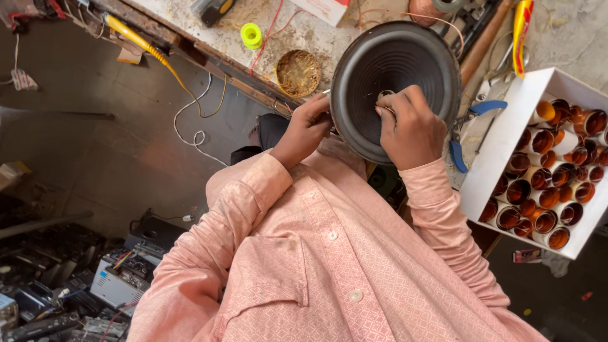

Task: The person repairs a speaker by soldering wires to the voice coil terminals. They use a soldering iron and solder wire to attach the connections, then use pliers to trim excess wire and adjust the components.

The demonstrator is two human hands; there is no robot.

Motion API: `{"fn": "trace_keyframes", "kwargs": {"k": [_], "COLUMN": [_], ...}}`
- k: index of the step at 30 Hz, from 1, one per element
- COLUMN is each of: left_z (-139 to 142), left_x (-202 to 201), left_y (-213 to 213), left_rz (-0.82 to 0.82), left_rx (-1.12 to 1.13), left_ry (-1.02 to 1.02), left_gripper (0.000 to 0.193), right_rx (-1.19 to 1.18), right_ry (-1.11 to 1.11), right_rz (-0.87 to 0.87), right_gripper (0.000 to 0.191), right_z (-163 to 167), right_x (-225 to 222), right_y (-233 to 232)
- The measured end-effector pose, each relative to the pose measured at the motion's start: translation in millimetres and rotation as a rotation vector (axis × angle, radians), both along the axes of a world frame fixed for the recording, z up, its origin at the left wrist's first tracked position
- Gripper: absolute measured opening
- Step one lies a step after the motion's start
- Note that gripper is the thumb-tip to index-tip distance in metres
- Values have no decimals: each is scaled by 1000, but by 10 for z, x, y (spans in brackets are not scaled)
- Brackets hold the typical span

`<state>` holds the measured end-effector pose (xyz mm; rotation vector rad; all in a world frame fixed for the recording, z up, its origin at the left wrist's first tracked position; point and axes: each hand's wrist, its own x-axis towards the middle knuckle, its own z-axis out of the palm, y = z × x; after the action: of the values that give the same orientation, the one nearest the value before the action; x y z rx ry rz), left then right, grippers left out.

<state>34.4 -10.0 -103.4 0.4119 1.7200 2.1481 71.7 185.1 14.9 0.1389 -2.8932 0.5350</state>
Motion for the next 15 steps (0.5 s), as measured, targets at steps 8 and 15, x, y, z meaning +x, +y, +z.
{"fn": "trace_keyframes", "kwargs": {"k": [8,15], "left_z": [198,394], "left_x": [28,26], "left_y": [-148,-184], "left_rz": [-112,-122], "left_rx": [123,255], "left_ry": [-363,-450], "left_gripper": [45,48], "right_rx": [-15,16], "right_ry": [-30,-56], "right_rz": [-1,5], "right_gripper": [12,9], "right_z": [57,33], "right_x": [62,6], "right_y": [94,55]}}
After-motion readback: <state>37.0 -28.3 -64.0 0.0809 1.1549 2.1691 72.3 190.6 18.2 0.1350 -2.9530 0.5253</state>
